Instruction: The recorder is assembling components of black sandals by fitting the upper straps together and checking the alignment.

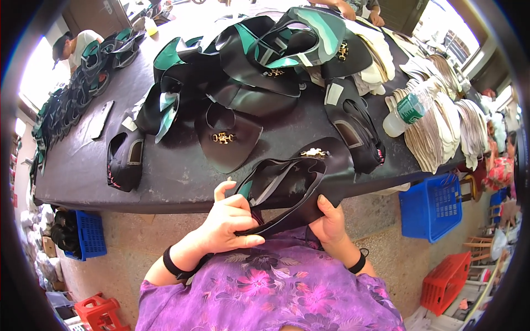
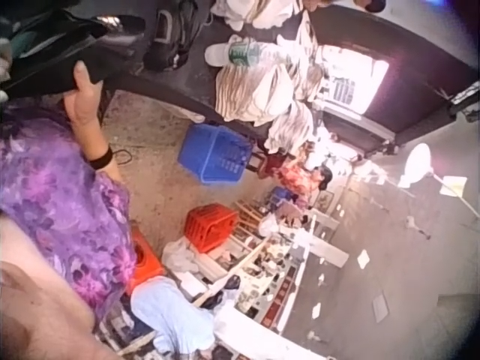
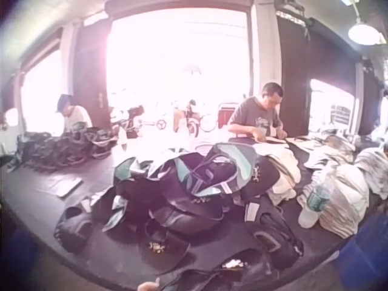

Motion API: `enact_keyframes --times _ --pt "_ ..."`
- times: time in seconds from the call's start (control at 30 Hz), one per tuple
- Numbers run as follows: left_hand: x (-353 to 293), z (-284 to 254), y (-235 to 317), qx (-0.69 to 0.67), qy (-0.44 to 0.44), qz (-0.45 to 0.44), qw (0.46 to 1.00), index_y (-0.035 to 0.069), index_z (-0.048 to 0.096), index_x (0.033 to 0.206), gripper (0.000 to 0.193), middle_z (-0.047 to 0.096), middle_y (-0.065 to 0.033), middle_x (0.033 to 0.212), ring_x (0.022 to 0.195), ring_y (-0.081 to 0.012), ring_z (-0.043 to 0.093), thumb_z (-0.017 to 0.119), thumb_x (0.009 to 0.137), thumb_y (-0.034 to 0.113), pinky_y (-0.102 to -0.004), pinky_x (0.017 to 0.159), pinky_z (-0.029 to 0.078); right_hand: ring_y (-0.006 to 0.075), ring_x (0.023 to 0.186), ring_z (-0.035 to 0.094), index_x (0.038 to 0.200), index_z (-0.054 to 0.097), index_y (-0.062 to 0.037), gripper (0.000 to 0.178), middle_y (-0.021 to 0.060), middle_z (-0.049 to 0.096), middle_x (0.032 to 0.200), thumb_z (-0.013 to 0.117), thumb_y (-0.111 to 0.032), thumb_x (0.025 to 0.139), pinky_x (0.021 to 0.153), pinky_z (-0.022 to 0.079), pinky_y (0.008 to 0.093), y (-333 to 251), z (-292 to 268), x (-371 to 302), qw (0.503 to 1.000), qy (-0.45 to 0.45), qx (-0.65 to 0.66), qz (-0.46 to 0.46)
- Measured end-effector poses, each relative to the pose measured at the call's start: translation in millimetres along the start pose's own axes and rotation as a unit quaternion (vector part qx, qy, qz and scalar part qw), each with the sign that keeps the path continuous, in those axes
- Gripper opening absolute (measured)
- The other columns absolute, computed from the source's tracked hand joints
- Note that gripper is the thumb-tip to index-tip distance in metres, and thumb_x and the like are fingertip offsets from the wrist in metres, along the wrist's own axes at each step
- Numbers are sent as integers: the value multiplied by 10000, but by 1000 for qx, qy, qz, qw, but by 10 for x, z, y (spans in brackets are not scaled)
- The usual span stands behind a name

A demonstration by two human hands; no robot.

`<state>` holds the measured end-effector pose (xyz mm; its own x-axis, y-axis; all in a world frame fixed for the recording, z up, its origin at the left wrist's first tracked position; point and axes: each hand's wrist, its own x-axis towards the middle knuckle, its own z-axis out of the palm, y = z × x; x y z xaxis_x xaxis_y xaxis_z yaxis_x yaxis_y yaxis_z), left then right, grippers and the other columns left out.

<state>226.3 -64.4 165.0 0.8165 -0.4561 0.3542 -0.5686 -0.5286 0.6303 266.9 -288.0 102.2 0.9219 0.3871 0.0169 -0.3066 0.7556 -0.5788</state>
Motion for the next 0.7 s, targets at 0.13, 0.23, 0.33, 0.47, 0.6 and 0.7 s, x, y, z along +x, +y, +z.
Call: enact_keyframes --times 0.13,0.23,0.33,0.47,0.6,0.7 --pt "-32 26 5 19 4 43 999 101 544 571 218 463 21 575 673 -139 492 678 686 228 -447 936 204 245 1027 520 1200 408 14 396 133 494 1162 511 -91 832 908 410 398 -65 83 46 1000 -4 28 -3" --pt "2 -29 0 -1 10 45 999 87 535 569 201 461 11 573 662 -146 492 653 703 179 -452 923 222 250 1027 520 1188 416 10 399 148 510 1133 528 -63 812 907 411 391 -176 194 145 994 -39 94 24" --pt "36 -93 31 -4 42 44 998 89 521 563 183 459 13 549 622 -148 498 653 672 155 -447 903 242 258 1037 517 1173 426 -4 396 160 524 1116 540 -32 796 906 411 384 -301 390 271 992 -83 93 4" --pt "127 -159 123 152 141 143 968 107 522 561 178 464 28 521 597 -123 507 681 598 178 -426 857 283 252 917 568 1094 477 -5 320 159 570 1006 551 -6 783 854 440 371 -462 739 438 986 -108 -42 -117" --pt "190 59 -6 200 97 123 967 95 544 625 196 500 15 580 658 -146 525 682 625 234 -444 873 285 204 876 581 1065 511 -9 277 93 599 975 566 -4 793 814 452 311 -398 379 678 990 -29 -105 -92" --pt "256 257 -54 185 -37 97 977 94 557 691 150 518 3 639 753 -147 529 666 642 186 -463 944 253 152 972 533 1101 534 -42 285 37 575 1059 557 -28 818 861 419 297 -184 -171 730 989 139 -48 -15"
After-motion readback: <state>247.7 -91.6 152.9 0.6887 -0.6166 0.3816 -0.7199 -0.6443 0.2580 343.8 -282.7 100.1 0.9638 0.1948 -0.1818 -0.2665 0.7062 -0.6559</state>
